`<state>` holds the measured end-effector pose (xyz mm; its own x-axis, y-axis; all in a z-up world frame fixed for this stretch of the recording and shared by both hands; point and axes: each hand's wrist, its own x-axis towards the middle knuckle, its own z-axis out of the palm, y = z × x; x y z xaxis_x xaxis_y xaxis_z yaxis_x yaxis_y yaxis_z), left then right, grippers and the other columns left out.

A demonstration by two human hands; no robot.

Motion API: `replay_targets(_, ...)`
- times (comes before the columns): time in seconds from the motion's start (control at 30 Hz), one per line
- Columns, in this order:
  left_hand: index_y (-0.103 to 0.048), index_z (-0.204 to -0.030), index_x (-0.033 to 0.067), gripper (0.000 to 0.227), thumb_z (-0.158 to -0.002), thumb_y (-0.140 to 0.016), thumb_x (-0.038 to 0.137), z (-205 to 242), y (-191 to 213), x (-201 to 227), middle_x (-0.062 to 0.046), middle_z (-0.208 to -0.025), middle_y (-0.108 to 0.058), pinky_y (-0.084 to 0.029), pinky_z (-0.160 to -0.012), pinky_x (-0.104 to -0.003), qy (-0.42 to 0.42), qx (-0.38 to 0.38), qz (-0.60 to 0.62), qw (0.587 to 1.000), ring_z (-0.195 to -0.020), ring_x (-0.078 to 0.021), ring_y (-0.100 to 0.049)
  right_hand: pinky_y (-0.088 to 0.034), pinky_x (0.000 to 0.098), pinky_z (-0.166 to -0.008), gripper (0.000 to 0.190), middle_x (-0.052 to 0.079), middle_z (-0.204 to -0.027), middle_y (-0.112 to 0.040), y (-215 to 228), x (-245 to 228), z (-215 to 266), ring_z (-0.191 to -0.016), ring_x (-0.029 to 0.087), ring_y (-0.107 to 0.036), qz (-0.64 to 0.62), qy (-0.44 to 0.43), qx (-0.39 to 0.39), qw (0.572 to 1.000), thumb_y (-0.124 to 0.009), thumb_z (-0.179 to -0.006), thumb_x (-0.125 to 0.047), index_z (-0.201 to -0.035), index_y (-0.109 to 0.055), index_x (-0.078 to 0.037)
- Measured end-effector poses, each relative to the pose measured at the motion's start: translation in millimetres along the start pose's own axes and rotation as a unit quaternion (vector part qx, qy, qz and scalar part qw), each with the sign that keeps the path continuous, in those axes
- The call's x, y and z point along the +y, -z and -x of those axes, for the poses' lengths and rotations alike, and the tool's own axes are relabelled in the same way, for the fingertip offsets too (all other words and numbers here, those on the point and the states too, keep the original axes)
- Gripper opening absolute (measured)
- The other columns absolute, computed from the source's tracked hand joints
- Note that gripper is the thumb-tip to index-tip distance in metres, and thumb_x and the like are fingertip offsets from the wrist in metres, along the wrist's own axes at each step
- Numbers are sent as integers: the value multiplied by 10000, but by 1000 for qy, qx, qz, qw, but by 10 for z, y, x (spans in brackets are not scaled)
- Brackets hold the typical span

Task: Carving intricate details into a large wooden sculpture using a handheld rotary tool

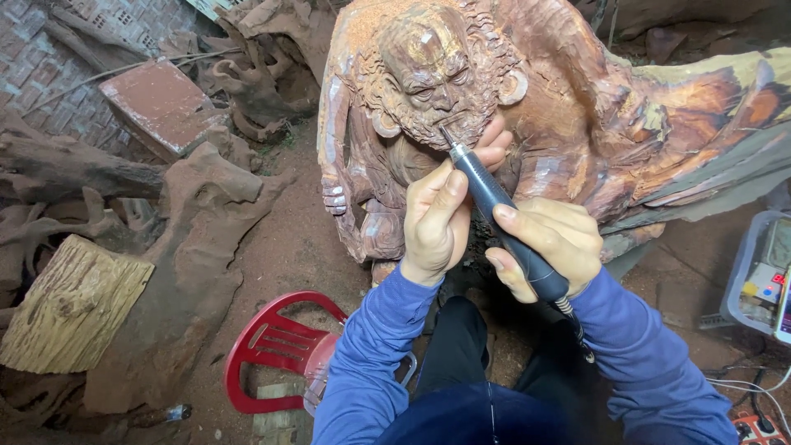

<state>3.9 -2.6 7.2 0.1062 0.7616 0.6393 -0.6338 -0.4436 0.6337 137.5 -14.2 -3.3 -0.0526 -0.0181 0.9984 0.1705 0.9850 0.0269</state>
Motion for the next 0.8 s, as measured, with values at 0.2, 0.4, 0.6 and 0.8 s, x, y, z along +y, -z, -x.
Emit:
replay_targets(0.2,-655,-1244,-134,441,-1083,-529,257,4,-55,16,-357,-1450,-530,-456,-1181,-434,-2,-2,-5,1000,-1401,-385,-507,-547,437,-491,311,205,-715,-696,5,5,17,-518,320,-644,-8,5,11,1000,-721,-807,-66,-1005,-734,174)
replay_targets(0.4,-692,-1226,-88,373,-1056,-553,213,42,-162,-30,-317,-1493,-518,-401,-1230,-478,-5,-24,-61,998,-1438,-373,-495,-575,476,-554,356,246,-805,-717,62,-5,70,-603,370,-680,20,33,23,999,-746,-806,-68,-1054,-714,185)
replay_targets(0.6,-697,-1225,-87,396,-1062,-541,238,35,-122,-14,-305,-1460,-549,-347,-1256,-473,-22,-17,-56,998,-1452,-352,-473,-600,501,-573,284,229,-809,-730,38,-36,-48,-629,401,-704,13,28,12,999,-709,-829,-49,-1029,-730,152)
replay_targets(0.8,-701,-1221,-81,394,-1064,-534,238,29,-152,-41,-298,-1454,-557,-346,-1255,-480,-26,-8,-81,996,-1442,-350,-482,-598,489,-574,283,227,-803,-724,64,-34,-37,-637,399,-706,11,16,16,1000,-707,-835,-41,-1033,-730,160)
